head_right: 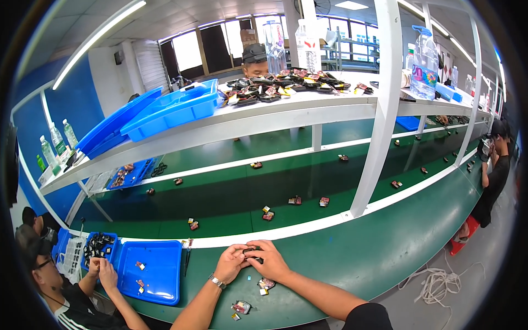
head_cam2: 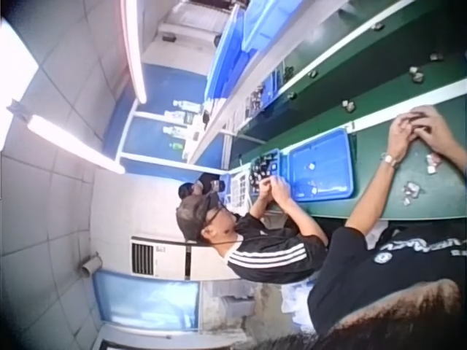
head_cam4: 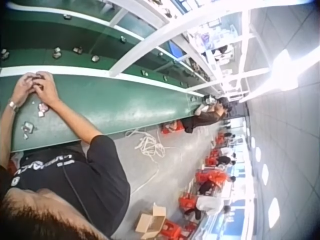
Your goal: Assembling small electronic or toy components on a production line bench.
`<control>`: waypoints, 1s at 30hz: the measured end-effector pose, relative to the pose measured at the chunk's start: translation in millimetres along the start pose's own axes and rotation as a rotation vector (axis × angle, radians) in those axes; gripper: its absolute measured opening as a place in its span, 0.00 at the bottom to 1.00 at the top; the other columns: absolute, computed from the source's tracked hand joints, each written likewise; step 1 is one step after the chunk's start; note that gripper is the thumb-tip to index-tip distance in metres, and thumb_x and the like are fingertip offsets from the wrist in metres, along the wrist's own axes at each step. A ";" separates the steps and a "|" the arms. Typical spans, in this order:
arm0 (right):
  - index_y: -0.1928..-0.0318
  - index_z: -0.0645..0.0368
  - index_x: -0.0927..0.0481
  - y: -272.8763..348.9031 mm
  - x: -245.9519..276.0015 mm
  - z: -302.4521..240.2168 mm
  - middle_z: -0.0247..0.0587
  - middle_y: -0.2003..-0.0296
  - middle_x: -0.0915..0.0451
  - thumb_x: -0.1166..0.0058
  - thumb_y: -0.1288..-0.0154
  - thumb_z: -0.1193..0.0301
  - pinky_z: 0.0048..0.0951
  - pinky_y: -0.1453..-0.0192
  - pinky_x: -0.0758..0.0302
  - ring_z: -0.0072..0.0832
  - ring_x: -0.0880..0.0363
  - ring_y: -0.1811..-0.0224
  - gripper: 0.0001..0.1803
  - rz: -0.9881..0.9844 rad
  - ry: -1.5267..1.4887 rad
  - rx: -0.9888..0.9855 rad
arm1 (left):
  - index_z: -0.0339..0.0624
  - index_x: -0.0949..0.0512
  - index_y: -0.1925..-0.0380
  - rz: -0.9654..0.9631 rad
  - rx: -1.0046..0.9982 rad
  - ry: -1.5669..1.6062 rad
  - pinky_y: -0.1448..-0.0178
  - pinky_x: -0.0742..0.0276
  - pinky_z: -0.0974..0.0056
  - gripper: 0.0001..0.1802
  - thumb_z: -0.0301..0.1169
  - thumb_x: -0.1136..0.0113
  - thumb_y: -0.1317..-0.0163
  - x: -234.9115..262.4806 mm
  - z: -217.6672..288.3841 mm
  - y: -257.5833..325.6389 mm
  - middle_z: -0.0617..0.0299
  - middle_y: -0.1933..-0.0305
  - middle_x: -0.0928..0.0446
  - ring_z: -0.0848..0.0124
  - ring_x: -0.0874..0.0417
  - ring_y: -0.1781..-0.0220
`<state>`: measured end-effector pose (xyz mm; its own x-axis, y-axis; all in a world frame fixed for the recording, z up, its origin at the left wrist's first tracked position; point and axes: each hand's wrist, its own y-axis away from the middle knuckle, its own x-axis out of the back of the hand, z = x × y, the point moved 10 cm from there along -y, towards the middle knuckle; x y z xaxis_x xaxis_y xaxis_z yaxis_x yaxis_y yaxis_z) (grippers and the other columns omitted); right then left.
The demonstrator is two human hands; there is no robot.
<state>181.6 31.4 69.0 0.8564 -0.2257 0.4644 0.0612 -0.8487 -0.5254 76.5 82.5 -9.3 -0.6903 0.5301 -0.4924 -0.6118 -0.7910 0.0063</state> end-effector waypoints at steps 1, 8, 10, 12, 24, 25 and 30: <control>0.60 0.55 0.15 0.0 0.9 0.5 0.37 0.46 0.23 0.38 0.44 0.73 0.38 0.38 0.30 0.39 0.30 0.42 0.10 0.009 0.026 0.004 | 0.37 0.32 0.48 0.003 0.011 0.010 0.42 0.21 0.58 0.13 0.23 0.50 0.31 0.4 -1.0 -0.4 0.52 0.45 0.25 0.65 0.21 0.45; 0.60 0.56 0.16 0.4 -1.1 4.0 0.39 0.45 0.24 0.39 0.45 0.74 0.39 0.37 0.32 0.41 0.31 0.40 0.10 0.015 -0.026 -0.022 | 0.37 0.32 0.49 0.037 -0.018 -0.064 0.41 0.22 0.58 0.12 0.23 0.51 0.31 -2.8 1.2 1.3 0.52 0.43 0.25 0.65 0.21 0.45; 0.60 0.56 0.16 -4.1 -0.4 -2.1 0.40 0.44 0.25 0.39 0.45 0.75 0.40 0.36 0.32 0.42 0.32 0.39 0.10 0.014 -0.037 0.044 | 0.37 0.32 0.49 0.055 -0.034 -0.093 0.41 0.22 0.59 0.12 0.22 0.52 0.31 0.9 3.1 -1.4 0.51 0.42 0.26 0.66 0.21 0.44; 0.60 0.57 0.16 -2.7 -1.6 1.1 0.40 0.43 0.25 0.39 0.45 0.75 0.40 0.36 0.33 0.42 0.32 0.39 0.10 -0.007 -0.058 0.007 | 0.37 0.32 0.49 0.077 -0.018 -0.124 0.41 0.21 0.59 0.11 0.21 0.53 0.31 0.4 2.5 0.4 0.51 0.41 0.26 0.67 0.21 0.45; 0.65 0.58 0.20 -1.7 16.0 -27.2 0.37 0.59 0.24 0.40 0.48 0.77 0.32 0.55 0.23 0.36 0.24 0.55 0.08 0.126 0.196 0.175 | 0.39 0.33 0.46 0.069 0.002 0.000 0.43 0.21 0.63 0.14 0.21 0.56 0.30 -2.8 2.2 1.6 0.55 0.45 0.25 0.68 0.21 0.46; 0.65 0.58 0.20 -1.9 16.0 -29.8 0.36 0.60 0.24 0.40 0.48 0.77 0.32 0.57 0.22 0.35 0.23 0.56 0.08 0.136 0.213 0.184 | 0.39 0.33 0.46 0.074 0.005 -0.001 0.43 0.20 0.63 0.14 0.20 0.56 0.30 -1.4 2.2 1.8 0.55 0.45 0.25 0.68 0.21 0.46; 0.65 0.59 0.21 -2.9 13.9 -35.4 0.36 0.60 0.24 0.40 0.48 0.76 0.31 0.59 0.22 0.34 0.23 0.57 0.08 0.140 0.274 0.241 | 0.40 0.33 0.46 0.080 0.004 0.015 0.44 0.20 0.63 0.14 0.20 0.56 0.30 0.7 1.4 1.5 0.56 0.47 0.24 0.69 0.20 0.47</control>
<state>175.2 13.9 102.2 0.6986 -0.4781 0.5323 0.1002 -0.6713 -0.7344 74.6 82.1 -8.5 -0.7315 0.4605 -0.5028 -0.5563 -0.8295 0.0496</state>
